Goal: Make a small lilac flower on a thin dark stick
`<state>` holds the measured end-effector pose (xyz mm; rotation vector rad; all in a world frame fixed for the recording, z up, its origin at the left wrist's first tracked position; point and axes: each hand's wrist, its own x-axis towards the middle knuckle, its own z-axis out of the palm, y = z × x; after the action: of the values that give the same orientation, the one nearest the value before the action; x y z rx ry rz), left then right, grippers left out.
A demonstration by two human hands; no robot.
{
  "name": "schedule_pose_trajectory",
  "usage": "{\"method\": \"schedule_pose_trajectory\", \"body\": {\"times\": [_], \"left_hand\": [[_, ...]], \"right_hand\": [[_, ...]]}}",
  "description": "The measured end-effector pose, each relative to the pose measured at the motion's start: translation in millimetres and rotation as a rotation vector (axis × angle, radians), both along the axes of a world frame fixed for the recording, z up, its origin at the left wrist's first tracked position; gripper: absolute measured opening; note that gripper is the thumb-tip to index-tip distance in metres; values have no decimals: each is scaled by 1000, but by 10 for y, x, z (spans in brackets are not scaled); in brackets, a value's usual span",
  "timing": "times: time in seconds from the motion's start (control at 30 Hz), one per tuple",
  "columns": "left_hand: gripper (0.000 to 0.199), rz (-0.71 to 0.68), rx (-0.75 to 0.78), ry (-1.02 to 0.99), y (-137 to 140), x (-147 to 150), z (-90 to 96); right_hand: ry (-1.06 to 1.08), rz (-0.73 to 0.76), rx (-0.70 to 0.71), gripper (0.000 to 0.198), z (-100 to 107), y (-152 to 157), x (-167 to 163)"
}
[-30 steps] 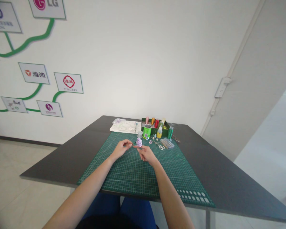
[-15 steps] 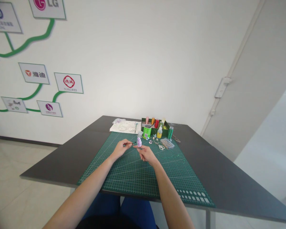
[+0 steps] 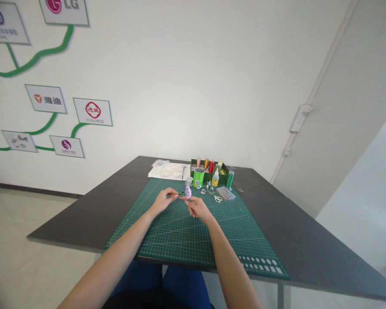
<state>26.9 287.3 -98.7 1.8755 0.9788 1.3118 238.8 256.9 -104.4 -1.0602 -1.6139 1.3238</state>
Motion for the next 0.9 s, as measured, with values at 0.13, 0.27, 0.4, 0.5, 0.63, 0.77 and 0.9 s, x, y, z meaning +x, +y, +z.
{"method": "schedule_pose_trajectory", "body": {"times": [0.13, 0.27, 0.4, 0.5, 0.63, 0.77, 0.9], "left_hand": [[23, -18, -25, -30, 16, 2, -13], [35, -61, -86, -66, 27, 1, -32], [43, -124, -161, -149, 7, -6, -10], [43, -160, -193, -224, -15, -11, 27], [39, -147, -163, -257, -12, -6, 45], [36, -102, -121, -242, 11, -3, 37], [39, -76, -112, -212, 21, -10, 32]], "right_hand": [[-3, 11, -9, 72, 6, -8, -2], [-18, 12, -7, 70, 15, -14, 0], [-19, 0, -11, 70, 15, -16, 1], [-23, -3, -15, 70, 17, -23, 1], [-17, 6, -18, 72, 21, -28, -3], [-6, 3, -17, 72, 19, -25, -7], [-11, 5, -15, 71, 25, -31, -10]]}}
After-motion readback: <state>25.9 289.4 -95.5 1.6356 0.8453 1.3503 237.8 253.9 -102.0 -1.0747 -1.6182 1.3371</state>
